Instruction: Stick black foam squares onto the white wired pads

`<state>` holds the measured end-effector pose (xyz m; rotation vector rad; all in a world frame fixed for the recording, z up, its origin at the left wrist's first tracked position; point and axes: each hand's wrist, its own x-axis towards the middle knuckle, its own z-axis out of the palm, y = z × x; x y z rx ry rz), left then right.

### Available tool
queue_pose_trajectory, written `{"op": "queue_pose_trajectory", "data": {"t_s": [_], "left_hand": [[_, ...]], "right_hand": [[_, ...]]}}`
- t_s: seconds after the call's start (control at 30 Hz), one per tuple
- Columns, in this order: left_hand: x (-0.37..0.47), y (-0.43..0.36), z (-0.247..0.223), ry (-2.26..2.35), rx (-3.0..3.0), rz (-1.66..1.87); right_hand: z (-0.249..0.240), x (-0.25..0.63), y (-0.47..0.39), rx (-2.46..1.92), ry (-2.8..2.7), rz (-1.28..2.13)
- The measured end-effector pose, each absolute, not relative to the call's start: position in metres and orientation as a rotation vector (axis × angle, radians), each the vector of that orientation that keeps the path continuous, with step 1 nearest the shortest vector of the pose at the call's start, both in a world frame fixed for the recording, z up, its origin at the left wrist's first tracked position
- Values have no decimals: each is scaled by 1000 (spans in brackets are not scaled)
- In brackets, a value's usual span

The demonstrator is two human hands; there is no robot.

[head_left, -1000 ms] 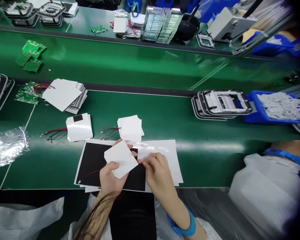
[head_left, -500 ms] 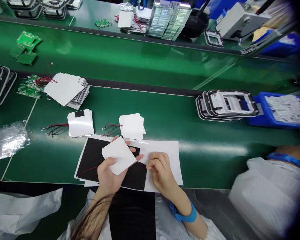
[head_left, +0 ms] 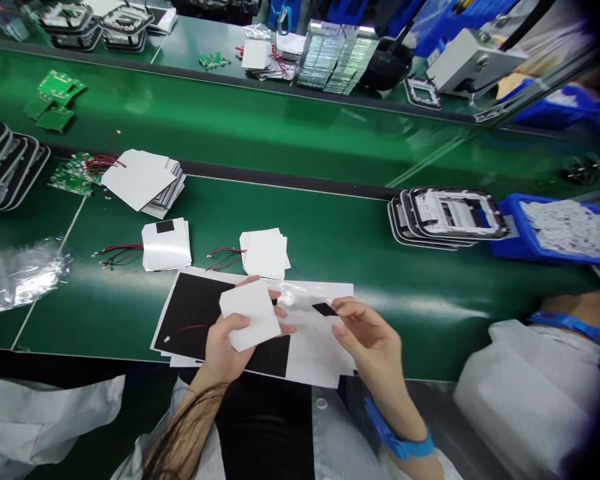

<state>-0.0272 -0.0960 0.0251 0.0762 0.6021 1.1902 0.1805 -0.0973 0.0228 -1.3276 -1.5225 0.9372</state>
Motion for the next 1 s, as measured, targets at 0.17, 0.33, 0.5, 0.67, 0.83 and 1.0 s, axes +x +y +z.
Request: {"op": "queue_pose_trajectory", "data": {"t_s": [0.17, 0.33, 0.5, 0.67, 0.83, 1.0], "left_hand": [[-19, -105, 36, 525, 177, 1094], [-14, -111, 48, 549, 243, 1041], [-16, -114, 52, 585, 260, 1033], [-19, -117, 55, 605, 253, 1028], [-20, -119, 57, 626, 282, 1045], [-18, -122, 56, 611, 280, 1093]], "right_hand": [[61, 178, -95, -1201, -1454, 1079], [84, 163, -91, -1091, -1642, 1047], [90, 153, -90, -1066, -1671, 1089], [95, 150, -90, -1061, -1642, 1108], [99, 144, -91, -1070, -1622, 1120], [96, 137, -96, -1182, -1642, 1092]]}}
